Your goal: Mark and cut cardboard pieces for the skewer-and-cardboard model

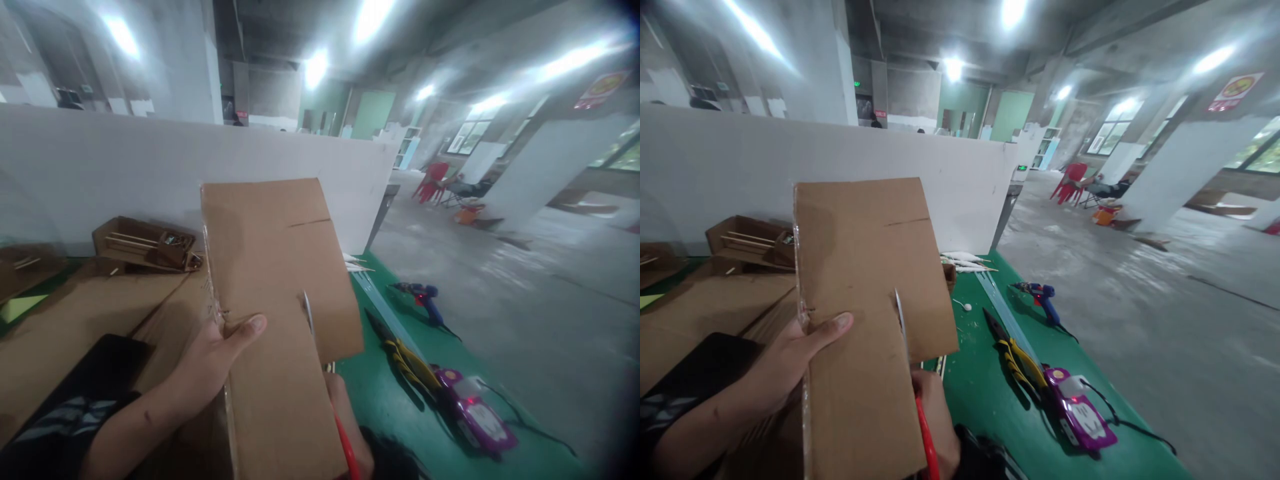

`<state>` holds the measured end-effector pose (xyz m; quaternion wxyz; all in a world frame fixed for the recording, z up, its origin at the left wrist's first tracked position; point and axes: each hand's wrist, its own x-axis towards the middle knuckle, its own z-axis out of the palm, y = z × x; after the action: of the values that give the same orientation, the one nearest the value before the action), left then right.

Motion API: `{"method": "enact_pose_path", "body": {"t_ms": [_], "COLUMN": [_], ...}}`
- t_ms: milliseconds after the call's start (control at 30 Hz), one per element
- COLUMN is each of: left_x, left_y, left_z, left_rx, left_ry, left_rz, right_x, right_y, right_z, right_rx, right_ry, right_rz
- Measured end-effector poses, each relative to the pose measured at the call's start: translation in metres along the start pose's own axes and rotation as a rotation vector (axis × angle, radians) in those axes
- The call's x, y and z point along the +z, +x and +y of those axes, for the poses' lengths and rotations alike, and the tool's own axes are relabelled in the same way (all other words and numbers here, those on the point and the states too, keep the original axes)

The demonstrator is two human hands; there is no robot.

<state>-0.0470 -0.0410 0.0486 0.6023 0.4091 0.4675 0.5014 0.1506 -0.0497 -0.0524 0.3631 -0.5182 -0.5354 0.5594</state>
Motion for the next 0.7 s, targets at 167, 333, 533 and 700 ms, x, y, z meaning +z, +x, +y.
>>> {"method": "enact_pose_path", "body": {"t_ms": [167,333,533,700], "left_x": [0.002,0.003,0.002,0.002], "left_y": [-0.002,-0.003,-0.001,-0.003], "left_z": [0.003,0.005,0.004,0.005], "left_rx": [0.003,0.006,0.023,0.008], "left_ry": [-0.039,-0.037,-0.038,-0.036], "left_rz": [0.014,0.026,-0.003,0.012], "right_x": [0.003,0.005,0.009,0.011], "right_y": [0.002,0.002,0.002,0.004], "right_z": [0.001,-0.011,-0.014,-0.012], "right_rx": [-0.016,-0.066,-0.036,-0.015], "right_ry": [0.050,0.087,0.117,0.160], "right_rz": [-0.032,0.004,0.011,0.004]}}
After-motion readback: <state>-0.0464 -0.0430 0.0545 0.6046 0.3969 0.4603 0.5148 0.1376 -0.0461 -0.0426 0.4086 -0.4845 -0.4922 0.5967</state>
